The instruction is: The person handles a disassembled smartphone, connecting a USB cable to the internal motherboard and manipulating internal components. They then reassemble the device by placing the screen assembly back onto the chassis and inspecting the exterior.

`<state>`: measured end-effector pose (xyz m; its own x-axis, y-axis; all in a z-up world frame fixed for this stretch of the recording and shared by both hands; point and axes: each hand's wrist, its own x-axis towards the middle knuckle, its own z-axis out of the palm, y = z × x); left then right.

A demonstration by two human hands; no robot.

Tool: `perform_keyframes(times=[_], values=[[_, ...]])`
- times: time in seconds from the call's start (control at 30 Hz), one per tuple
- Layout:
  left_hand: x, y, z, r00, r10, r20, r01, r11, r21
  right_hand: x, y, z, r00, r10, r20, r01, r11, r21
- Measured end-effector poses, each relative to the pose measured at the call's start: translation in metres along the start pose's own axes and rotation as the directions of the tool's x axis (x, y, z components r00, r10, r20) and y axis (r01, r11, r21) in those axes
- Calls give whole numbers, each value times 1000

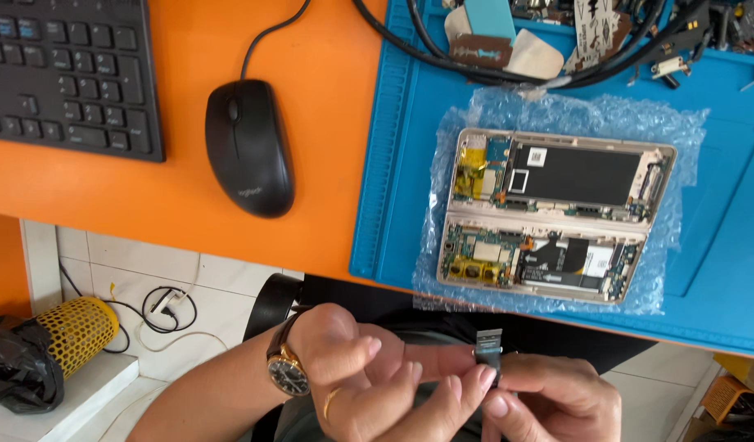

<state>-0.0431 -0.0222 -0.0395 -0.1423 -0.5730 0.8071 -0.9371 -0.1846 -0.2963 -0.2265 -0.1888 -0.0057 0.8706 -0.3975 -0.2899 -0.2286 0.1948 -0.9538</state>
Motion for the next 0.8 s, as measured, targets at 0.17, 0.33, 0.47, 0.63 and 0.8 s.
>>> perform_keyframes(times=[0.17,0.33,0.47,0.63,0.8], values=[[-12,-1,7,989,143,39,-143,990,-1,26,-18,-12,988,61,141,-14,950,-311],[-17,8,13,989,-13,148,27,995,-97,35,-10,-26,964,233,131,-150,877,-456],[-13,3,23,989,-12,147,31,991,-128,30,-7,-14,968,218,-126,-252,840,-481],[-48,40,16,997,-37,65,54,957,-286,13,26,-54,959,283,-6,-240,802,-547],[-9,2,24,980,32,195,-12,994,-105,19,14,-50,942,335,18,-268,784,-561]])
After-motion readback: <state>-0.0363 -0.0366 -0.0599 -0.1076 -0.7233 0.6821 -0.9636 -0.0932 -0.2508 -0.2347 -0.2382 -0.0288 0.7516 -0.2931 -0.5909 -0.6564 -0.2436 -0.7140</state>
